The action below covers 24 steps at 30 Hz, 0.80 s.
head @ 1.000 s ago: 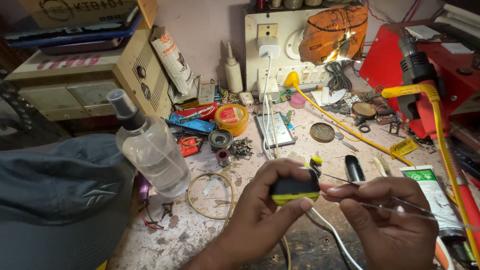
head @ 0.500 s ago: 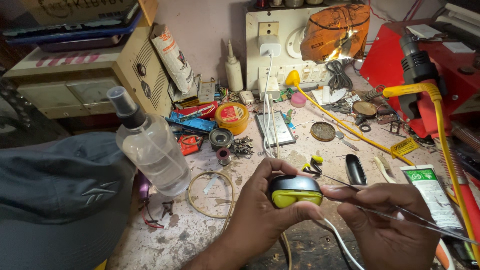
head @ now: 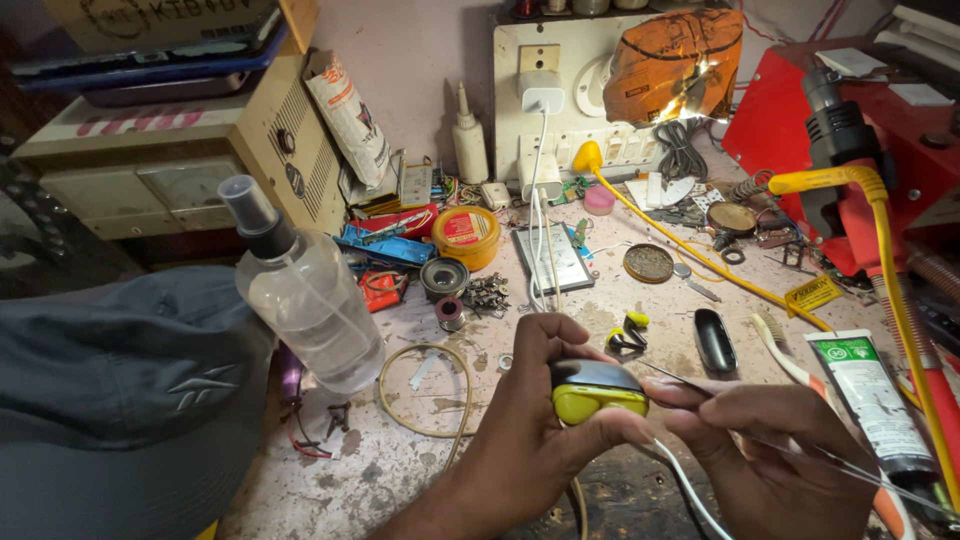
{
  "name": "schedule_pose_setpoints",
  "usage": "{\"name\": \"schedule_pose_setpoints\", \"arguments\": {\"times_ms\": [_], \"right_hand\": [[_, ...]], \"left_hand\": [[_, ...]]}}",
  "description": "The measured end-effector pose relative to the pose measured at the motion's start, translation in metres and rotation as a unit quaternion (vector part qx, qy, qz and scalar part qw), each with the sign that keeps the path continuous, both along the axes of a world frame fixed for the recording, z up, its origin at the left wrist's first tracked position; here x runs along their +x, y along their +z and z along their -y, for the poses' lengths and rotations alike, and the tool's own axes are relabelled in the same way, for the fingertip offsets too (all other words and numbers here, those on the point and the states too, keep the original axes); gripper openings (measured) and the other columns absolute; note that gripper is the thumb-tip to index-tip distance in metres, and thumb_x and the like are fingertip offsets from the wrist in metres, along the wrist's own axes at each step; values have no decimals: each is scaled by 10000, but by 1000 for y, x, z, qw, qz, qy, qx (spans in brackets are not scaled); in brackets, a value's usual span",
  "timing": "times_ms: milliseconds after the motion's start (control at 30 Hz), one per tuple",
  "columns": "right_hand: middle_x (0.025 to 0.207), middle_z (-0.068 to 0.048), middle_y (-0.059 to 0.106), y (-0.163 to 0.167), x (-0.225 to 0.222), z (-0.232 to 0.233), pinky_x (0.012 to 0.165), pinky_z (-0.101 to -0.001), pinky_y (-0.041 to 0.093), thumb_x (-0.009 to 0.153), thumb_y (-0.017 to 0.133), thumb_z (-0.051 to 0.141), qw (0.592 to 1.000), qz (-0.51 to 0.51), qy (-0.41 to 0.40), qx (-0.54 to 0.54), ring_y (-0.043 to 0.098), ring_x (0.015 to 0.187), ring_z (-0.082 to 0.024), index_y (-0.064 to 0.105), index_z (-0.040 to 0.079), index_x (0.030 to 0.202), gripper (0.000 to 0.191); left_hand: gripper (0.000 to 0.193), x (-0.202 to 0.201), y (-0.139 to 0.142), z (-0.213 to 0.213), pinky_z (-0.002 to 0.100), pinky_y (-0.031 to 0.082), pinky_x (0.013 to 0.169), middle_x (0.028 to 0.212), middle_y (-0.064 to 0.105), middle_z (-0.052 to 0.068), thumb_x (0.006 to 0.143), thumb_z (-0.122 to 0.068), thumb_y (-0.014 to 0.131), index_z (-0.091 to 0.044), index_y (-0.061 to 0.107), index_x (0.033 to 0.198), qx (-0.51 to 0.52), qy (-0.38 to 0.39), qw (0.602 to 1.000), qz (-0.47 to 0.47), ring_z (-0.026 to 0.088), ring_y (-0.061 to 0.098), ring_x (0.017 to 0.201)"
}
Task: The person opens a black and yellow earbud charging case, removes both earbuds, and uses tweezers to clean the interior of the case. The person then closes the case and continues to clean the exterior seams with the tweezers.
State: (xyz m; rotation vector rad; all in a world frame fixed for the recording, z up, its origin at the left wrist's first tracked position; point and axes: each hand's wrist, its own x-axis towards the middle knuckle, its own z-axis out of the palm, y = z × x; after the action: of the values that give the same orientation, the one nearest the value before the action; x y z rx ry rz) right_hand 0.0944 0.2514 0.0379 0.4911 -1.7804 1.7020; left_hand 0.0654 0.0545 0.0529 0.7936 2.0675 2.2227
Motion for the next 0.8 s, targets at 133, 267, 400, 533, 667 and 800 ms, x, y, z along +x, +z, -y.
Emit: {"name": "schedule_pose_setpoints", "arguments": {"times_ms": [133,267,400,533,667,800], "right_hand": [[931,-149,776,0,-2,-5,861,-349,679,827,771,-33,996,-25,-27,83,803,964,-263,565,58,975,270],[910,-125,703,-3,-6,-15,834,-359,688,808,749,-81,998,52,-18,30,807,957,-283,570,20,958,255],[904,-119,653,-6,-13,-32,816,-363,703,814,730,-112,993,115,5,24,821,941,-284,601,-8,928,201],[973,-155,722,-4,-17,-50,854,-355,664,894,739,-98,985,142,92,30,814,1010,-297,579,-4,1029,230],[979,-189,766,0,-20,-51,854,-345,640,911,727,-88,979,157,123,35,801,1011,-286,578,6,1058,229],[1059,-183,786,4,-19,-42,878,-335,646,916,694,-51,977,129,168,8,789,1030,-254,564,34,1045,201]], "left_hand": [[673,1,3,-1,263,563,877,1131,606,86,894,-297,805,-53,331,1305,-10,0,1000,8,111,618,1032],[651,3,5,-1,262,565,880,1143,608,87,901,-280,803,-51,333,1288,-13,-18,999,25,103,626,1037],[676,1,7,0,266,563,917,1192,601,95,900,-250,819,-54,309,1299,-17,-39,999,5,109,631,1074],[716,2,9,0,276,574,904,1205,589,100,868,-219,835,-64,288,1303,-13,-62,998,28,123,629,1085],[759,2,10,-1,276,576,912,1209,577,87,827,-217,864,-82,281,1293,5,-68,997,46,120,620,1098],[789,3,9,-3,268,578,855,1141,593,87,755,-220,908,-88,316,1259,8,-51,995,81,121,634,1044]]}}
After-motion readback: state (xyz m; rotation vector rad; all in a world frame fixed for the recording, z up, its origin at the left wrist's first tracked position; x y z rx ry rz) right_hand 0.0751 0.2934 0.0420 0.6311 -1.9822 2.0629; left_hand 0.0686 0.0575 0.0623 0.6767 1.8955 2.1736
